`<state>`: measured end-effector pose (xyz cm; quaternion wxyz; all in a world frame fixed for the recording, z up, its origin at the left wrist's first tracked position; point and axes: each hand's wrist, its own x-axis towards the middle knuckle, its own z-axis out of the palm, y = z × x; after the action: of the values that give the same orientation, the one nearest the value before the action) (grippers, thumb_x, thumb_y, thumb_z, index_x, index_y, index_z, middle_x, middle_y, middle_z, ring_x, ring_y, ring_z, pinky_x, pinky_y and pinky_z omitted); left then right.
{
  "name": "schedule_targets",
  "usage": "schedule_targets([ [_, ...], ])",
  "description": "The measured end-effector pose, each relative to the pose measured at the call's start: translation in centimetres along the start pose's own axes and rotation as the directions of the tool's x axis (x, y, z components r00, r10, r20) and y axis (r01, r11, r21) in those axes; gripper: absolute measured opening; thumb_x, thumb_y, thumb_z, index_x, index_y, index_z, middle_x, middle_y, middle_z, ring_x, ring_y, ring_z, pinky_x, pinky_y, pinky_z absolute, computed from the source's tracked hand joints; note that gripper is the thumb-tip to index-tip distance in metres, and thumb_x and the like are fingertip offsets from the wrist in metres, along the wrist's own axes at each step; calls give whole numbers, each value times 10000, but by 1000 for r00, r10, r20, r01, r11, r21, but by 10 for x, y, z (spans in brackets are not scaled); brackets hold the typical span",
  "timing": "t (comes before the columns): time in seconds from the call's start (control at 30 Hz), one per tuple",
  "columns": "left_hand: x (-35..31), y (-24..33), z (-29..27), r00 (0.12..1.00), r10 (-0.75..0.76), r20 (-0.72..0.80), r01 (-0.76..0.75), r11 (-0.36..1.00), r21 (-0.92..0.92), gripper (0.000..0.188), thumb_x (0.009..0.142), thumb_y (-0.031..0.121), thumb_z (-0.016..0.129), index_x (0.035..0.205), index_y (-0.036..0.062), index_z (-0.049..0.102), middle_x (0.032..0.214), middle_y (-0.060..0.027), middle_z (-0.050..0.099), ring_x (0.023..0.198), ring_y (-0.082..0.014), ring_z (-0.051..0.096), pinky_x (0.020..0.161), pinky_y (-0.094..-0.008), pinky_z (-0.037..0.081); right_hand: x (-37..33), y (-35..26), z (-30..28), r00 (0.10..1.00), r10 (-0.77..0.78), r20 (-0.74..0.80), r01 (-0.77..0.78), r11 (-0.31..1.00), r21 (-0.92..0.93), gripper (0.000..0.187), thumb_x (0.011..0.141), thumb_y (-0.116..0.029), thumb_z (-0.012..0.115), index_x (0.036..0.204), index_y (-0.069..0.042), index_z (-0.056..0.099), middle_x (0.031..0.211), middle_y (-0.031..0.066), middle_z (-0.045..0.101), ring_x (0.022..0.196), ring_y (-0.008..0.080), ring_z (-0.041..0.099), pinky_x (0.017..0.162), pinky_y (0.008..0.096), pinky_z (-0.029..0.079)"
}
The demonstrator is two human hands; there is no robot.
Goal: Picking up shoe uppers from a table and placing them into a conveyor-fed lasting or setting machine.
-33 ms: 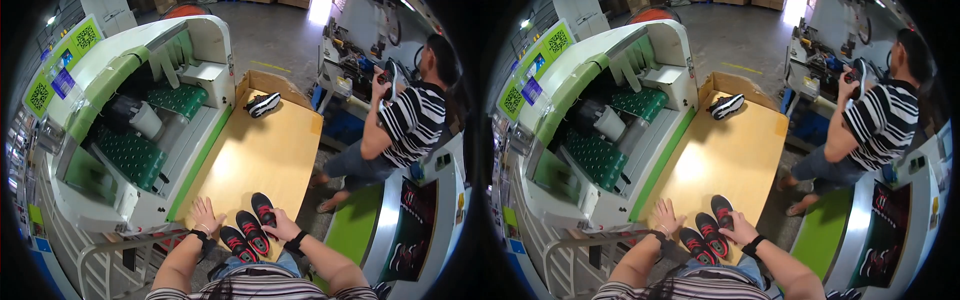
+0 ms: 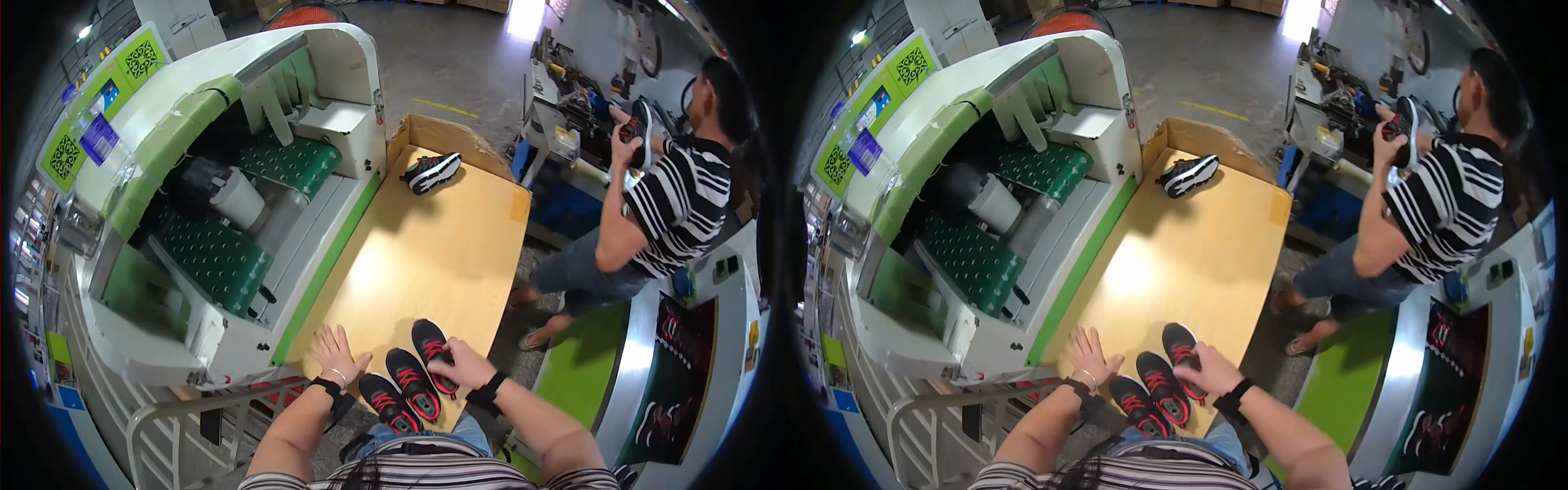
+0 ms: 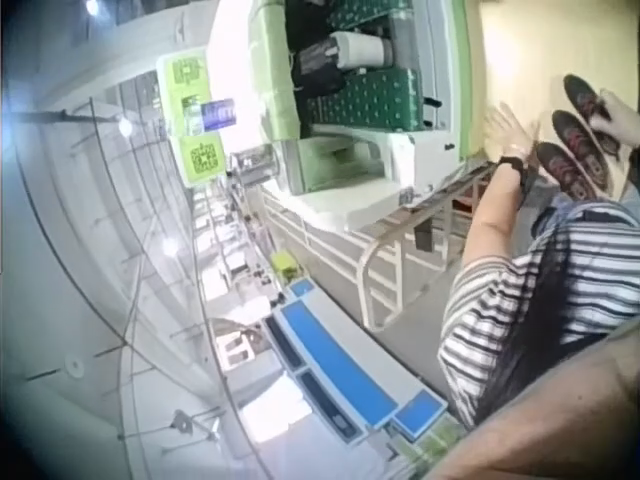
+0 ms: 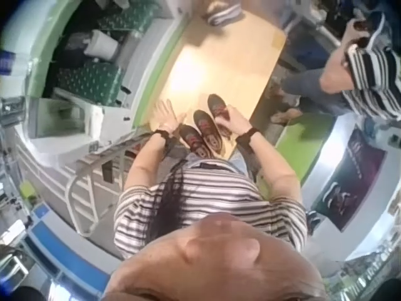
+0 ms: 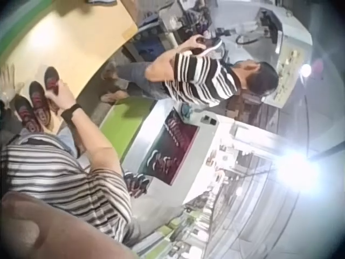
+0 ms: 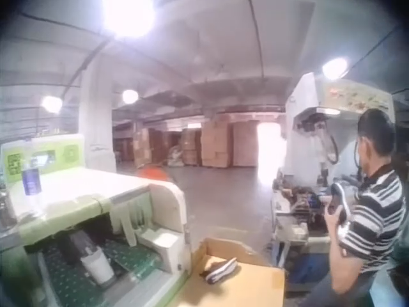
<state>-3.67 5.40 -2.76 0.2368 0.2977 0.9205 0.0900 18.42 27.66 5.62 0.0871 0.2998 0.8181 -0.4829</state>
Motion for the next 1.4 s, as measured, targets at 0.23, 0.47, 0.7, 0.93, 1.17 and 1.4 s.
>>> schedule_targets([
  [0.23, 6, 10, -5, 970, -82, 227, 58, 992, 109, 1186, 752, 747, 553, 1535, 62, -17, 1561, -274, -156, 1432, -460, -175, 1081, -685, -38, 236, -31, -106, 855, -443, -270, 247, 806, -538, 575, 847, -282, 656, 1329, -35, 462, 1401, 184, 438, 1319, 354, 382, 1058, 470, 366],
  [0.47, 6, 4, -1, 959, -137, 250, 110, 987, 119, 1212, 727, 793, 533, 1534, 45, 25, 1561, -293, -112, 1425, -490, -157, 1065, -708, -37, 353, -40, -125, 888, -289, -357, 51, 834, -549, 757, 891, -409, 582, 1472, -25, 285, 1552, 122, 265, 1433, 370, 212, 1154, 553, 150],
  [0.7, -1, 1, 2, 962, -105, 250, 93, 994, 60, 1195, 734, 799, 514, 1535, 44, 47, 1558, -297, -118, 1423, -500, -149, 1061, -713, -40, 349, -23, -136, 536, 128, -834, 164, 954, 252, 1046, 684, -482, 814, 1420, 3, 251, 1467, 311, 245, 1398, 410, 240, 1152, 465, 210],
  [0.93, -1, 4, 7, 968, -77, 238, 60, 995, 78, 1181, 738, 784, 521, 1538, 57, 45, 1569, -278, -107, 1428, -492, -145, 1062, -718, -35, 335, 12, -129, 758, 72, -649, 153, 947, 283, 842, 667, -26, 719, 1399, -159, 325, 1382, 232, 399, 1288, 380, 405, 1086, 412, 361],
  [1.17, 0, 5, -5, 991, -43, 129, 32, 996, 85, 1135, 764, 696, 591, 1544, 98, 22, 1581, -245, -96, 1438, -484, -95, 1062, -730, 35, 127, 26, -68, 969, -235, -78, 244, 961, 131, 793, 686, 90, 608, 1406, -128, 359, 1325, 149, 470, 1268, 269, 449, 1071, 332, 349],
  [1.4, 22, 6, -28, 962, 90, 256, -38, 979, -199, 1070, 818, 625, 606, 1525, 19, 79, 1569, -286, 40, 1461, -422, 61, 1173, -507, 111, 9, 53, -53, 975, 100, -198, -10, 910, 414, 803, 699, 68, 634, 1426, -105, 339, 1225, 129, 557, 1127, 231, 551, 950, 326, 460],
])
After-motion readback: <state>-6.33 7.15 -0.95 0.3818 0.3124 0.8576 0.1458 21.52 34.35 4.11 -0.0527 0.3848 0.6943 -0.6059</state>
